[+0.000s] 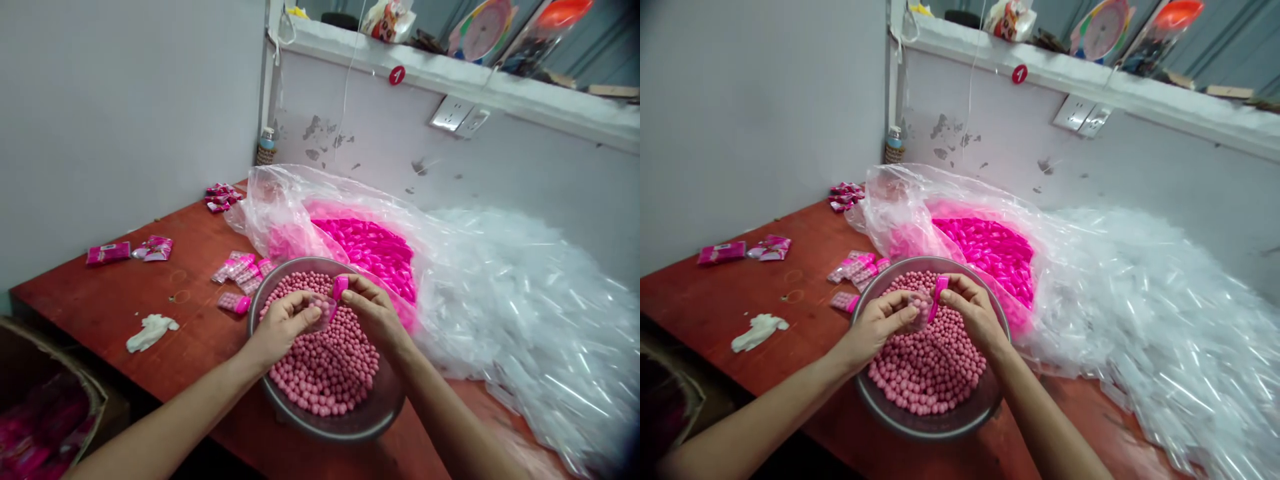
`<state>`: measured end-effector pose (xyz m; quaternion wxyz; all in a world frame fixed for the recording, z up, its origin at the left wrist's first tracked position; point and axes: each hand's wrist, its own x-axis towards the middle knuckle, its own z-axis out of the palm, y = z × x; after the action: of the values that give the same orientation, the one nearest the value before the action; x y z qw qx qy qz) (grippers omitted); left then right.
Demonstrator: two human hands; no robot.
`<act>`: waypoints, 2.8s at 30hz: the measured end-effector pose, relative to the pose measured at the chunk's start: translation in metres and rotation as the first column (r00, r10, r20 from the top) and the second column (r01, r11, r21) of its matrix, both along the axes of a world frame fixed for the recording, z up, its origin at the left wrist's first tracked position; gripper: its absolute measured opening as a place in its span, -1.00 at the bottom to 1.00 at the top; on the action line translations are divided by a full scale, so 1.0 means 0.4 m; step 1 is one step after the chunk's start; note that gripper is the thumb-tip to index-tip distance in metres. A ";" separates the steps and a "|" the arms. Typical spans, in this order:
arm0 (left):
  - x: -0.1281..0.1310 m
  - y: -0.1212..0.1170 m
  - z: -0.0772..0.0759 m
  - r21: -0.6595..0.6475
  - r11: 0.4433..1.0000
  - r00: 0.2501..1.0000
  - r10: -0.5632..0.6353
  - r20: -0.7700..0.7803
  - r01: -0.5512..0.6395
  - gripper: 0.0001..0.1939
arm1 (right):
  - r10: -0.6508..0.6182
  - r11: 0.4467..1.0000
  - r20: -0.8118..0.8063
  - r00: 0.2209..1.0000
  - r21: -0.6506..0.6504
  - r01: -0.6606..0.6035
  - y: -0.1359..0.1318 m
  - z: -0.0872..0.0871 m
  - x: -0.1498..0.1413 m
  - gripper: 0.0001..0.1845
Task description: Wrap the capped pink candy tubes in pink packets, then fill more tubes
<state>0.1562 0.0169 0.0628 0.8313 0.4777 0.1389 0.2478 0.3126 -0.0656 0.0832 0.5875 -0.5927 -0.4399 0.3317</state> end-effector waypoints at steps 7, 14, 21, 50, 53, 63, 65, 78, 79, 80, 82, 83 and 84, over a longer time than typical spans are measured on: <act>-0.003 0.000 0.011 -0.060 0.997 0.999 0.040 0.019 -0.038 -0.74 | -0.174 0.983 0.647 0.743 0.070 0.169 -0.015 0.005 -0.058 -0.76; -0.009 0.005 0.003 -0.075 0.996 0.999 0.042 0.006 -0.042 -0.74 | -0.131 0.990 0.562 0.817 0.038 0.133 -0.035 -0.002 -0.104 -0.79; -0.011 -0.003 -0.017 0.118 0.993 0.999 -0.011 0.033 0.007 -0.79 | -0.121 0.990 0.466 0.876 -0.004 0.139 -0.057 0.018 -0.064 -0.68; -0.012 -0.010 0.003 0.622 0.783 0.992 0.090 -0.087 -0.016 -0.76 | 0.073 0.996 0.837 0.543 -0.038 -0.076 -0.115 0.044 -0.060 -0.74; -0.006 0.003 0.003 0.346 0.938 0.995 0.040 -0.093 -0.005 -0.72 | 0.050 0.998 0.389 0.920 -0.044 -0.035 -0.130 0.033 -0.052 -0.66; -0.025 -0.009 0.009 0.631 0.775 0.997 0.072 -0.041 -0.030 -0.75 | 0.087 0.971 -0.404 0.911 -0.172 -0.169 -0.096 0.017 -0.042 -0.66; -0.030 -0.012 0.013 0.683 0.729 0.994 0.101 -0.043 -0.045 -0.75 | 0.120 0.938 -0.472 0.873 -0.234 -0.255 -0.085 0.032 -0.053 -0.70; -0.031 -0.009 -0.017 0.966 0.246 0.977 0.213 0.024 -0.077 -0.78 | 0.042 0.915 -0.576 0.817 -0.306 -0.262 -0.062 0.033 -0.059 -0.77; -0.031 -0.009 -0.018 0.968 0.235 0.976 0.218 0.029 -0.081 -0.77 | 0.028 0.918 -0.561 0.827 -0.313 -0.243 -0.062 0.033 -0.061 -0.76; -0.031 -0.010 -0.017 0.969 0.234 0.975 0.219 0.033 -0.085 -0.77 | 0.013 0.921 -0.545 0.838 -0.321 -0.223 -0.063 0.033 -0.064 -0.75; -0.031 -0.011 -0.011 0.955 0.282 0.976 0.215 0.030 -0.091 -0.76 | -0.002 0.926 -0.518 0.855 -0.324 -0.194 -0.065 0.034 -0.067 -0.74; -0.030 -0.011 -0.007 0.937 0.337 0.978 0.207 0.021 -0.091 -0.76 | 0.002 0.930 -0.510 0.860 -0.316 -0.189 -0.068 0.034 -0.067 -0.75; -0.029 -0.011 -0.002 0.908 0.410 0.981 0.192 0.006 -0.086 -0.75 | 0.011 0.933 -0.504 0.864 -0.305 -0.190 -0.070 0.035 -0.067 -0.75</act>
<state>0.1447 0.0124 0.0622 0.4130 0.8474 0.0642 0.3274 0.2858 -0.0937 0.0972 0.5492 -0.5573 -0.2409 0.5743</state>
